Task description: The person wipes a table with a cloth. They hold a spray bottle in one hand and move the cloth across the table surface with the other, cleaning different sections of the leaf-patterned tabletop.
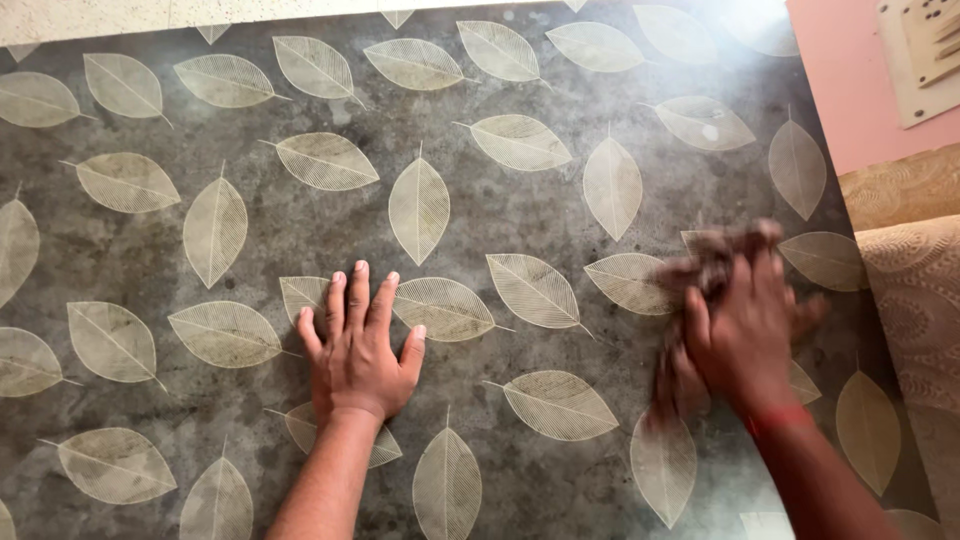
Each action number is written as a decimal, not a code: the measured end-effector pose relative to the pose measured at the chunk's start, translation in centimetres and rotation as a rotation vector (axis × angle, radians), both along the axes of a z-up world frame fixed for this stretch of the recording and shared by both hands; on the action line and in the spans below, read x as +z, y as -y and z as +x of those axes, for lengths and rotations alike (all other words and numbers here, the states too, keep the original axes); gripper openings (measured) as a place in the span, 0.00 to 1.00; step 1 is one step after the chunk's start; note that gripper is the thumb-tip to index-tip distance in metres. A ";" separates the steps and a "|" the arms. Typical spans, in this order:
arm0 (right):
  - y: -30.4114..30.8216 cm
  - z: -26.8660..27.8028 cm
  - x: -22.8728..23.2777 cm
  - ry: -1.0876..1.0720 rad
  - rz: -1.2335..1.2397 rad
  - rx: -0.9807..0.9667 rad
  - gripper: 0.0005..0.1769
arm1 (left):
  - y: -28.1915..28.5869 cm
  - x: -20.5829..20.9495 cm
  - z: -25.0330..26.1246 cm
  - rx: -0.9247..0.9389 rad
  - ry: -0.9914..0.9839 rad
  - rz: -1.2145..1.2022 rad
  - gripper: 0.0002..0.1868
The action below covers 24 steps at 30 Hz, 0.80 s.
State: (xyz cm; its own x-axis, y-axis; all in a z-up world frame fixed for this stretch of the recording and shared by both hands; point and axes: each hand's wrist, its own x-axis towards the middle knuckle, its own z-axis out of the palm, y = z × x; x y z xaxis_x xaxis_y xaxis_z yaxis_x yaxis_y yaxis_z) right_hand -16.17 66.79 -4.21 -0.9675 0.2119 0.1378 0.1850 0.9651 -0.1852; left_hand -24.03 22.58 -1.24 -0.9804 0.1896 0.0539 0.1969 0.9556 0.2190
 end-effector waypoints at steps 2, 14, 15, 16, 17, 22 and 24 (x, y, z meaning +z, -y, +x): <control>0.2 -6.5 -1.0 0.120 0.018 -0.155 0.48 | -0.1 0.0 0.2 0.001 0.004 0.001 0.38; 21.2 4.4 4.7 0.046 -0.114 0.369 0.45 | 0.2 -0.7 0.2 -0.020 -0.003 -0.001 0.37; 19.7 6.1 4.6 0.078 -0.115 0.304 0.48 | 0.3 -0.8 0.3 -0.024 -0.007 0.002 0.37; 17.4 7.3 4.2 0.109 -0.117 0.238 0.53 | 0.3 -0.9 0.2 -0.029 -0.012 0.005 0.37; 14.1 7.6 3.7 0.195 -0.106 0.151 0.55 | 0.3 -1.0 0.2 -0.033 -0.022 0.015 0.37; -0.2 3.2 0.7 0.049 0.118 -0.105 0.43 | 0.3 -1.2 0.2 -0.035 -0.046 0.028 0.37; -2.4 -2.3 -0.8 0.115 0.068 -0.155 0.46 | 0.3 -1.1 0.4 -0.028 -0.033 0.027 0.37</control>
State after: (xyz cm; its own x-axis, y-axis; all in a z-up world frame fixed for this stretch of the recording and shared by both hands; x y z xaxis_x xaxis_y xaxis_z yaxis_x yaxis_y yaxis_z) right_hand -18.43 69.22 -5.04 -0.9343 0.3532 0.0474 0.3482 0.9331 -0.0896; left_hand -23.65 22.25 -2.36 -0.9723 0.2150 0.0919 0.2311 0.9435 0.2374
